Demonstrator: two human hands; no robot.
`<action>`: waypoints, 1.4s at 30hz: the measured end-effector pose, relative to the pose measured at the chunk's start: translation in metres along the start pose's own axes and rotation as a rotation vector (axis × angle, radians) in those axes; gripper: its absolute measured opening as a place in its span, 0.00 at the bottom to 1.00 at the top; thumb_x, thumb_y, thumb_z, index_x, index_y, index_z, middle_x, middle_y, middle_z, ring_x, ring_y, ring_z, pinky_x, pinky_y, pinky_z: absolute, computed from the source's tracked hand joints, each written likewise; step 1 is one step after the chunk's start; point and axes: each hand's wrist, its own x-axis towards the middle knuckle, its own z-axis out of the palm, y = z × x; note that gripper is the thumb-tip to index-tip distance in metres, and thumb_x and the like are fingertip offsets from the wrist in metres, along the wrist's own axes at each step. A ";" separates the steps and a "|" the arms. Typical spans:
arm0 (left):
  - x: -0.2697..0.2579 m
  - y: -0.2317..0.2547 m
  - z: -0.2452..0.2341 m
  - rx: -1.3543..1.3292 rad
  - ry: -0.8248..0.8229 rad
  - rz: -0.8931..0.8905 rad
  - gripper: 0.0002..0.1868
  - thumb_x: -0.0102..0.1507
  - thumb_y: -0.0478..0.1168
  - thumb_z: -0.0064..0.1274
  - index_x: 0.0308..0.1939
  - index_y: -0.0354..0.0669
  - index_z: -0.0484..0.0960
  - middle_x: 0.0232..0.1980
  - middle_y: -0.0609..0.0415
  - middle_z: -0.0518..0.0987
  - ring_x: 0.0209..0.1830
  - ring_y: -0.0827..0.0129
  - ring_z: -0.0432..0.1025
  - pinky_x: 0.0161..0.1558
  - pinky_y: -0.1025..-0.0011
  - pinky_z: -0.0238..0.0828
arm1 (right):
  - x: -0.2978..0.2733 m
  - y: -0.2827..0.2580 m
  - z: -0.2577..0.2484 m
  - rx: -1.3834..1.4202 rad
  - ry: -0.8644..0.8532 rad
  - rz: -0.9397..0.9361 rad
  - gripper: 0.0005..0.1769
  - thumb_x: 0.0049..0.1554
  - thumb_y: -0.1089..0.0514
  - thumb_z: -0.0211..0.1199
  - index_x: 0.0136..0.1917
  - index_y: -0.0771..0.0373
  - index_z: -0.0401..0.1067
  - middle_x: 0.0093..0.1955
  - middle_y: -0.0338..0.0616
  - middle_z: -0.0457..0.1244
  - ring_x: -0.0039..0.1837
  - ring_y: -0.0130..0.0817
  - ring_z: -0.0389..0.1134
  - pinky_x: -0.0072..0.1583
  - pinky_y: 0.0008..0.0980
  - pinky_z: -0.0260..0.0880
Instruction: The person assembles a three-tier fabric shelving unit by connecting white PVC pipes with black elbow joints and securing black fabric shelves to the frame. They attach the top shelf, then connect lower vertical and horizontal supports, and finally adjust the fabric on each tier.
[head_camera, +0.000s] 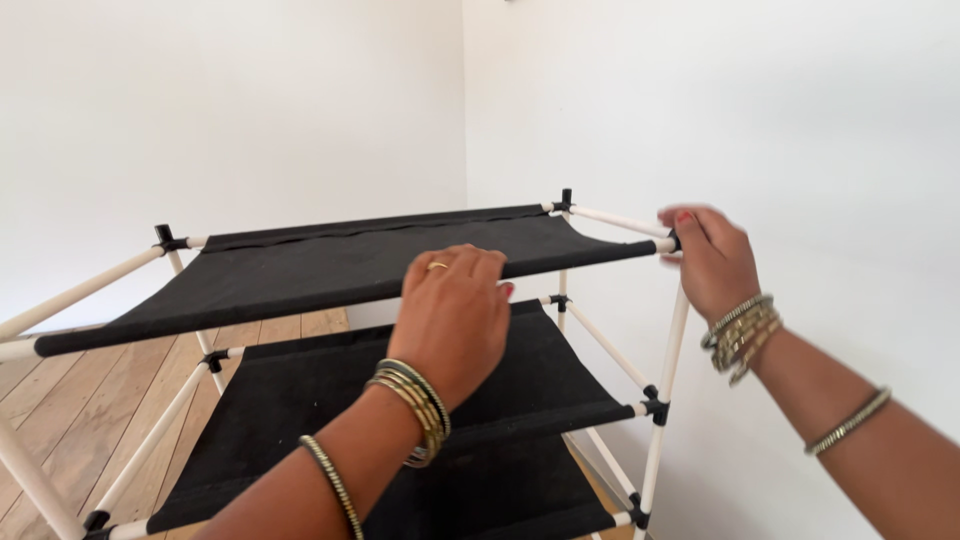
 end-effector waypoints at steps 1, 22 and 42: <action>0.003 0.003 0.002 -0.002 0.000 0.010 0.17 0.66 0.43 0.46 0.54 0.37 0.78 0.55 0.43 0.80 0.62 0.53 0.70 0.66 0.52 0.55 | -0.004 0.000 0.000 0.021 -0.002 0.026 0.21 0.68 0.50 0.46 0.58 0.68 0.73 0.53 0.48 0.66 0.53 0.35 0.71 0.51 0.34 0.78; 0.029 0.025 0.024 0.015 -0.110 -0.042 0.10 0.66 0.38 0.50 0.49 0.43 0.82 0.44 0.53 0.84 0.47 0.62 0.77 0.58 0.59 0.64 | -0.017 -0.013 0.003 0.435 -0.017 0.316 0.28 0.69 0.47 0.39 0.64 0.70 0.69 0.26 0.42 0.55 0.28 0.27 0.49 0.34 0.30 0.53; 0.014 -0.004 -0.004 0.118 -0.213 -0.049 0.21 0.69 0.54 0.41 0.53 0.42 0.79 0.44 0.53 0.83 0.46 0.62 0.77 0.54 0.59 0.68 | -0.018 0.001 -0.005 0.166 -0.023 0.242 0.31 0.66 0.42 0.38 0.64 0.65 0.71 0.51 0.43 0.67 0.50 0.34 0.69 0.51 0.37 0.70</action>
